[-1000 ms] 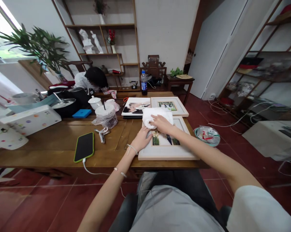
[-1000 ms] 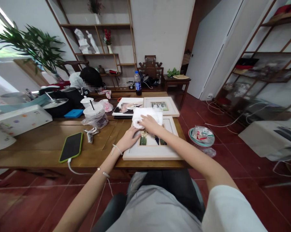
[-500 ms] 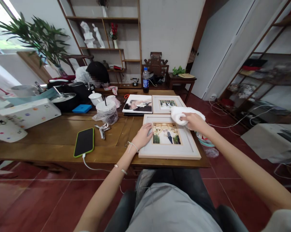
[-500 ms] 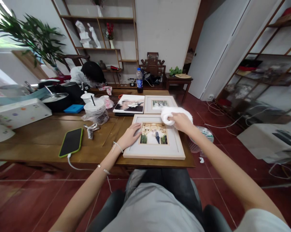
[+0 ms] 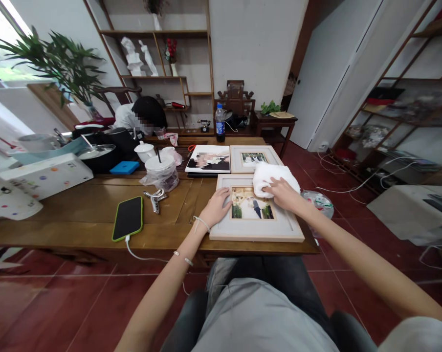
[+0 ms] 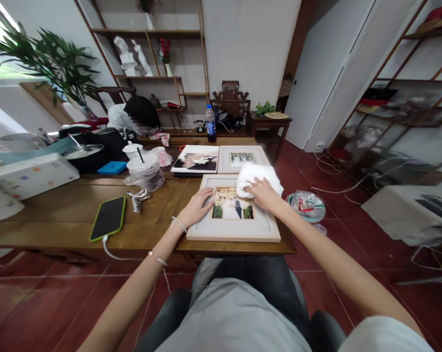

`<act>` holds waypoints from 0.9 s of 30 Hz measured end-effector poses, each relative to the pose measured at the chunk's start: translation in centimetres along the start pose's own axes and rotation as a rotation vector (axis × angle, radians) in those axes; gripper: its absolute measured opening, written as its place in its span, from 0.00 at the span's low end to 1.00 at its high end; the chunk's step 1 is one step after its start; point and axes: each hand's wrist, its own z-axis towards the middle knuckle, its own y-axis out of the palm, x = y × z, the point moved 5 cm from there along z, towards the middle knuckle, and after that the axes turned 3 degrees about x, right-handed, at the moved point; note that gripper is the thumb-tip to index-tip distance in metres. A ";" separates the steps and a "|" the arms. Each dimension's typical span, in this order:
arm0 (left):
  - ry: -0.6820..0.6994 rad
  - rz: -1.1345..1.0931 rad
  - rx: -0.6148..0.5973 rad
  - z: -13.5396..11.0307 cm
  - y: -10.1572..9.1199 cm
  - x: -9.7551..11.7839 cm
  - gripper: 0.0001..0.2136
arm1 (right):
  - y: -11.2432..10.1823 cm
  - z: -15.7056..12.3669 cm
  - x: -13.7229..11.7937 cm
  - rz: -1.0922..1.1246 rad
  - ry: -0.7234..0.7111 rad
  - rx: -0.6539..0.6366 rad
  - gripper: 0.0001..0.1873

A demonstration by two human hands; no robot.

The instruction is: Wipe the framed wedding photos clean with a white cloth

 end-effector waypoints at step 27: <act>0.020 -0.050 0.014 0.0 -0.1 0.2 0.14 | 1.1 -0.1 -2.1 0.168 0.040 -0.011 0.37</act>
